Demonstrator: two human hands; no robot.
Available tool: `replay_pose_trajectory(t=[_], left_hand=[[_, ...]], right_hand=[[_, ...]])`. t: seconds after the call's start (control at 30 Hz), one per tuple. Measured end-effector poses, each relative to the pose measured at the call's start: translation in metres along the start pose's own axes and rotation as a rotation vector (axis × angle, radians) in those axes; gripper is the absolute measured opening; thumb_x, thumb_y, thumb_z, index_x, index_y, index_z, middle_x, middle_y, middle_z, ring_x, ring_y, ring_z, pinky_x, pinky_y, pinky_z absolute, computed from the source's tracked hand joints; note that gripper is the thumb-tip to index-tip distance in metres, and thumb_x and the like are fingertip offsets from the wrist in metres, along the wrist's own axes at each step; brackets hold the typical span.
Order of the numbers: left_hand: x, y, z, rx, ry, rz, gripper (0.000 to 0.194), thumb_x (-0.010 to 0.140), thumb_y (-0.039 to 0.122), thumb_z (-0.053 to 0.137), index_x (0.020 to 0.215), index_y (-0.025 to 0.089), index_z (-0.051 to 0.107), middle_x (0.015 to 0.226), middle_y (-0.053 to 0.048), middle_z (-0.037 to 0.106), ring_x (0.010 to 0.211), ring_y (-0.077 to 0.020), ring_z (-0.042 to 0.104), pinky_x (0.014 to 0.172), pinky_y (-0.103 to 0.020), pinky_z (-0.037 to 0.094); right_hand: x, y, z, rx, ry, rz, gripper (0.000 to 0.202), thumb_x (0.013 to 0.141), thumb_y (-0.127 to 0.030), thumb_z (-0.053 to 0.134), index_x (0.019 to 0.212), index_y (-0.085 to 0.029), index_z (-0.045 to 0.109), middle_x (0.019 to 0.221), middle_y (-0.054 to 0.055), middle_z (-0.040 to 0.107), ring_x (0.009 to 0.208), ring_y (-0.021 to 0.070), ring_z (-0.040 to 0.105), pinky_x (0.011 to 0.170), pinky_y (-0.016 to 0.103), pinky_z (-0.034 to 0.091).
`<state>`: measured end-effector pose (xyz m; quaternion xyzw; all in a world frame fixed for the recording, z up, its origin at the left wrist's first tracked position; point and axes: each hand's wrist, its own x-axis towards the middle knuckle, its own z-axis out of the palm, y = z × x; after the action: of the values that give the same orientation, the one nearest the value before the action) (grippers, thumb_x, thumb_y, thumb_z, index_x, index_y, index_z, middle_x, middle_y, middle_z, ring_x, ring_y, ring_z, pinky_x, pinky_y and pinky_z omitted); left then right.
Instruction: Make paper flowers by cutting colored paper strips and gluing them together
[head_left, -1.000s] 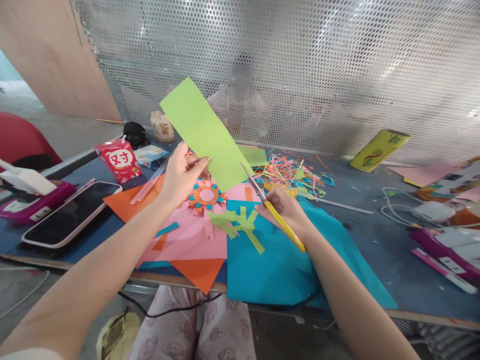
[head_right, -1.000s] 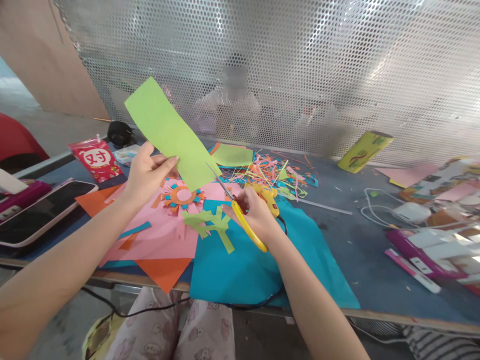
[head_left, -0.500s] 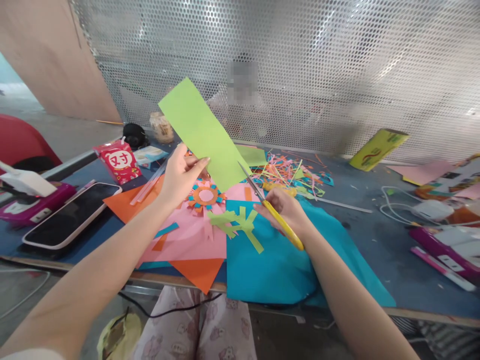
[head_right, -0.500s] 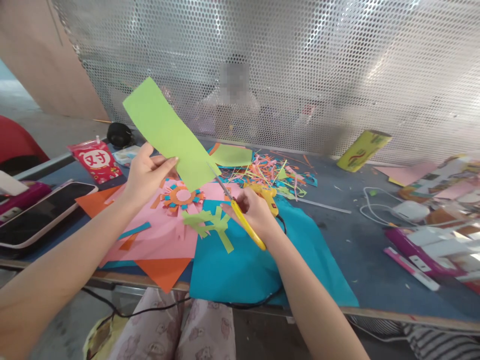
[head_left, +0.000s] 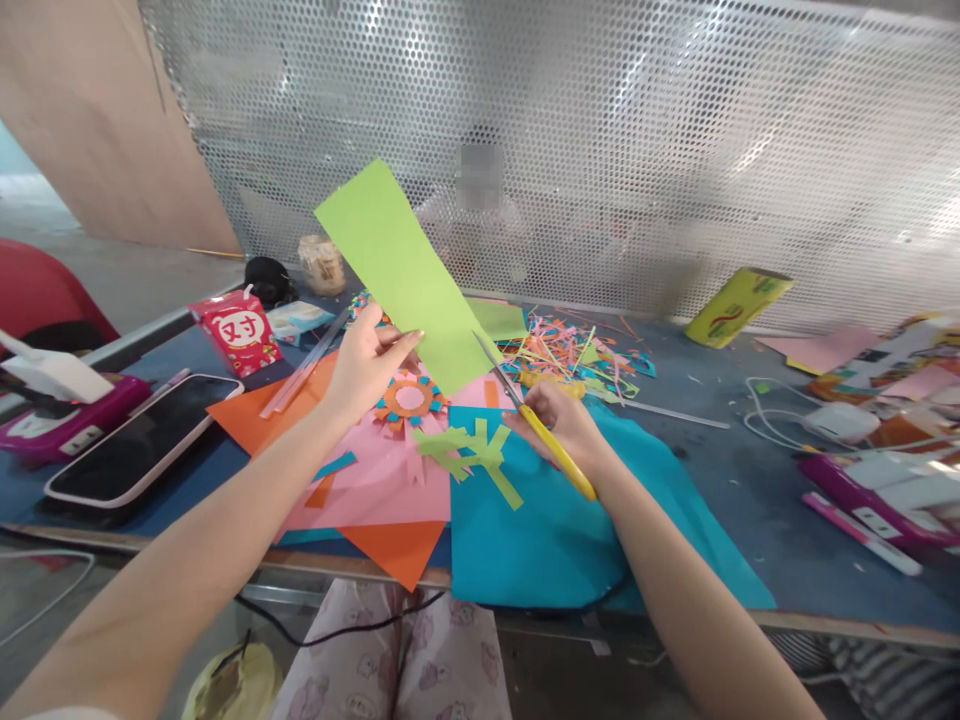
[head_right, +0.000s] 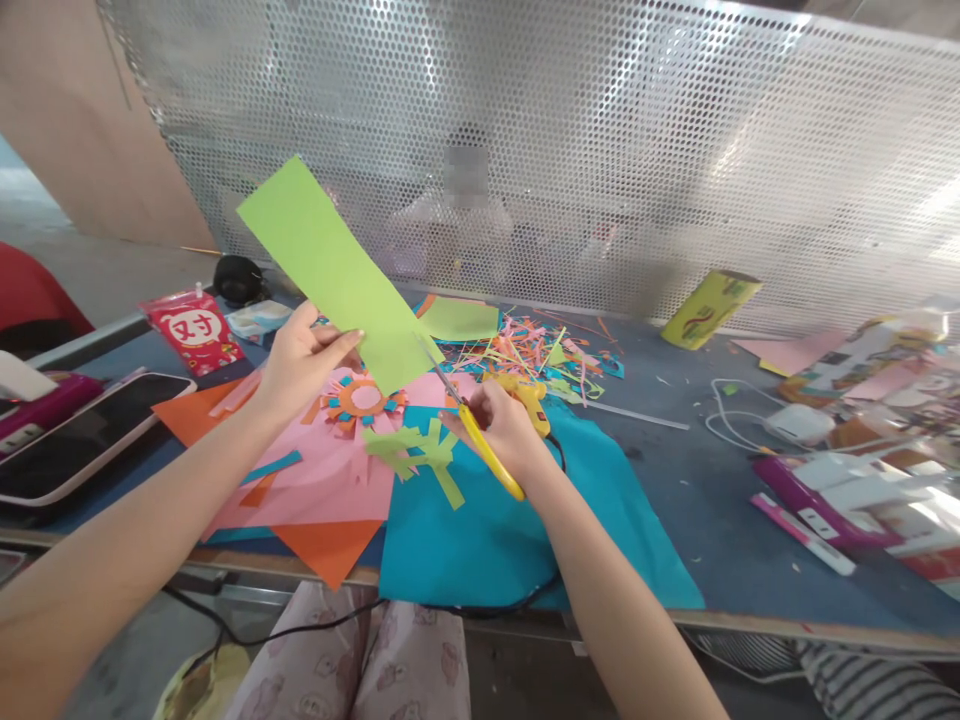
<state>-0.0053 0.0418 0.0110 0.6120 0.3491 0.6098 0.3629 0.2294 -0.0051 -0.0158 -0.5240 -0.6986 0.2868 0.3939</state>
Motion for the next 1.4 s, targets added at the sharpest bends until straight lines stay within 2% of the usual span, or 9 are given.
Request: replay_pose_trajectory(t=[0.27,0.53,0.83,0.97,1.13,1.27,1.4], left_hand=[[-0.0009,0.0002,0.0006,-0.035,-0.008,0.000,0.031,0.072,0.024,0.064,0.098,0.020,0.047,0.055,0.006,0.058,0.047,-0.0141,0.059,0.057,-0.030,0.054],[-0.0014,-0.0035,0.0021,-0.047,-0.047,-0.045,0.033,0.073,0.024,0.064,0.101,0.018,0.047,0.062,0.003,0.061,0.051,-0.0134,0.061,0.057,-0.027,0.053],[-0.0020,-0.0038,0.0024,-0.008,-0.034,-0.063,0.027,0.073,0.021,0.064,0.095,0.020,0.048,0.057,0.006,0.055,0.053,-0.0138,0.060,0.057,-0.027,0.052],[-0.0050,0.0014,0.0071,-0.004,-0.069,-0.093,0.026,0.074,0.020,0.061,0.097,0.019,0.048,0.054,0.007,0.052,0.051,-0.0145,0.060,0.056,-0.029,0.052],[-0.0066,0.0030,0.0075,0.006,-0.081,-0.083,0.027,0.074,0.022,0.061,0.097,0.019,0.049,0.059,0.004,0.056,0.053,-0.0152,0.060,0.056,-0.030,0.051],[-0.0052,-0.0024,0.0052,0.019,-0.082,-0.077,0.029,0.073,0.025,0.063,0.097,0.019,0.048,0.053,0.006,0.053,0.050,-0.0156,0.059,0.055,-0.030,0.050],[-0.0060,-0.0014,0.0073,-0.011,-0.130,-0.084,0.029,0.073,0.025,0.063,0.096,0.019,0.047,0.057,0.005,0.057,0.052,-0.0168,0.061,0.054,-0.029,0.050]], right_hand=[[-0.0006,0.0005,0.0020,0.009,0.008,0.039,0.043,0.061,-0.050,0.071,0.065,-0.023,0.038,0.049,-0.006,0.045,0.041,0.0093,0.040,0.038,0.023,0.029],[-0.0002,-0.0009,0.0015,-0.054,0.037,0.021,0.042,0.062,-0.048,0.071,0.066,-0.022,0.039,0.049,-0.007,0.042,0.043,0.0077,0.035,0.041,0.022,0.028],[-0.0002,-0.0011,0.0016,-0.025,0.015,0.034,0.041,0.062,-0.052,0.069,0.067,-0.023,0.040,0.048,-0.007,0.046,0.041,0.0106,0.042,0.041,0.024,0.032],[-0.0004,-0.0013,0.0025,-0.017,0.031,0.002,0.042,0.062,-0.052,0.069,0.068,-0.023,0.039,0.048,-0.007,0.046,0.041,0.0099,0.042,0.039,0.023,0.030],[-0.0005,-0.0014,0.0033,-0.035,0.053,0.013,0.043,0.062,-0.051,0.070,0.064,-0.022,0.039,0.047,-0.007,0.045,0.040,0.0091,0.041,0.038,0.022,0.030],[-0.0006,-0.0018,0.0030,-0.030,0.042,0.024,0.043,0.062,-0.050,0.070,0.064,-0.022,0.039,0.048,-0.006,0.046,0.040,0.0092,0.041,0.038,0.023,0.030],[-0.0008,-0.0018,0.0034,-0.014,0.033,0.014,0.042,0.063,-0.050,0.069,0.068,-0.022,0.039,0.049,-0.007,0.045,0.039,0.0081,0.040,0.037,0.022,0.030]])
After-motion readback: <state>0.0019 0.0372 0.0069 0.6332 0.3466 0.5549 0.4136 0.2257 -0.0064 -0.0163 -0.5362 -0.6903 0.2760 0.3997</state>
